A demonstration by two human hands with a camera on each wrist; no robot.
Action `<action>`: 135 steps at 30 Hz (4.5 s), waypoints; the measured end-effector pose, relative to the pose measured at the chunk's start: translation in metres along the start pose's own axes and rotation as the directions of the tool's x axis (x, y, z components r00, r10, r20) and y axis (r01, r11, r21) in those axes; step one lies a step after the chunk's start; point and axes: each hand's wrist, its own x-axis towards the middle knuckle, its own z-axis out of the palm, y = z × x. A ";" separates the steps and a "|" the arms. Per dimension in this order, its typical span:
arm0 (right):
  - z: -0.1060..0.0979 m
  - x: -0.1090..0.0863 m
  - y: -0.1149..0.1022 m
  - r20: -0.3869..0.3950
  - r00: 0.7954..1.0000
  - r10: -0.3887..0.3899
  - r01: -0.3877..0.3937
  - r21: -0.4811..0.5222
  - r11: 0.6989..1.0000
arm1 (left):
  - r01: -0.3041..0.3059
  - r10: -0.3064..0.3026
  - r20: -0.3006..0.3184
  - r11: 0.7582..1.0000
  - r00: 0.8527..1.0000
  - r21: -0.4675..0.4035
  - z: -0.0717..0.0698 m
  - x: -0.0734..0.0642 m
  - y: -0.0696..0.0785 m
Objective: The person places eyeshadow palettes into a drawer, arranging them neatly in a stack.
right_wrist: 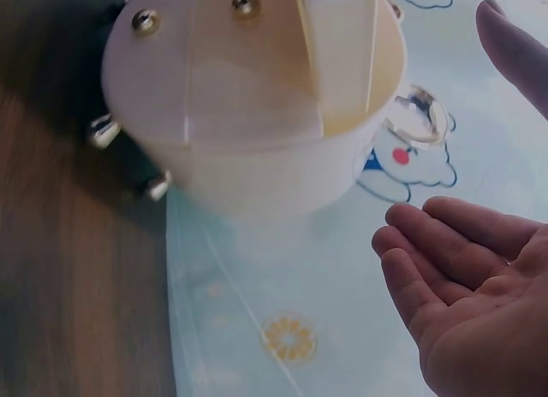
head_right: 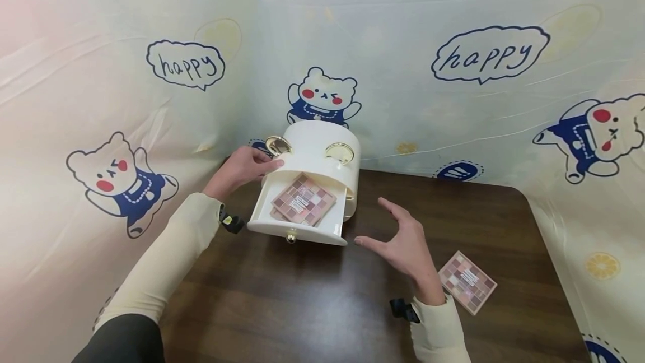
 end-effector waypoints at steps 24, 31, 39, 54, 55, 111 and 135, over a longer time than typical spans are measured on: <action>-0.039 -0.033 0.048 -0.107 0.989 0.103 -0.111 -0.071 0.991 | -0.017 0.017 -0.003 1.000 1.000 0.004 -0.001 -0.002 0.000; -0.047 -0.042 0.063 -0.096 0.983 0.156 -0.166 -0.105 0.981 | -0.047 0.047 -0.009 0.999 0.999 0.000 0.000 -0.002 -0.001; -0.051 -0.050 0.084 -0.091 0.971 0.223 -0.237 -0.208 0.949 | -0.032 0.032 -0.005 0.999 0.999 -0.018 0.000 -0.001 -0.001; -0.070 -0.068 0.132 -0.038 0.896 0.442 -0.434 -0.276 0.858 | -0.043 0.043 -0.024 0.999 0.999 -0.006 0.000 -0.001 -0.001; -0.071 -0.069 0.134 -0.040 0.897 0.440 -0.432 -0.287 0.855 | -0.044 0.044 -0.025 0.999 0.999 -0.002 0.000 -0.001 -0.001; -0.087 -0.107 0.210 -0.041 0.970 0.240 -0.231 -0.469 0.852 | -0.031 0.031 -0.013 0.999 0.999 -0.022 0.000 -0.001 -0.001; -0.083 -0.111 0.201 -0.163 0.922 0.352 -0.387 -0.323 0.863 | -0.042 0.042 -0.018 0.999 0.999 -0.005 0.001 -0.001 -0.001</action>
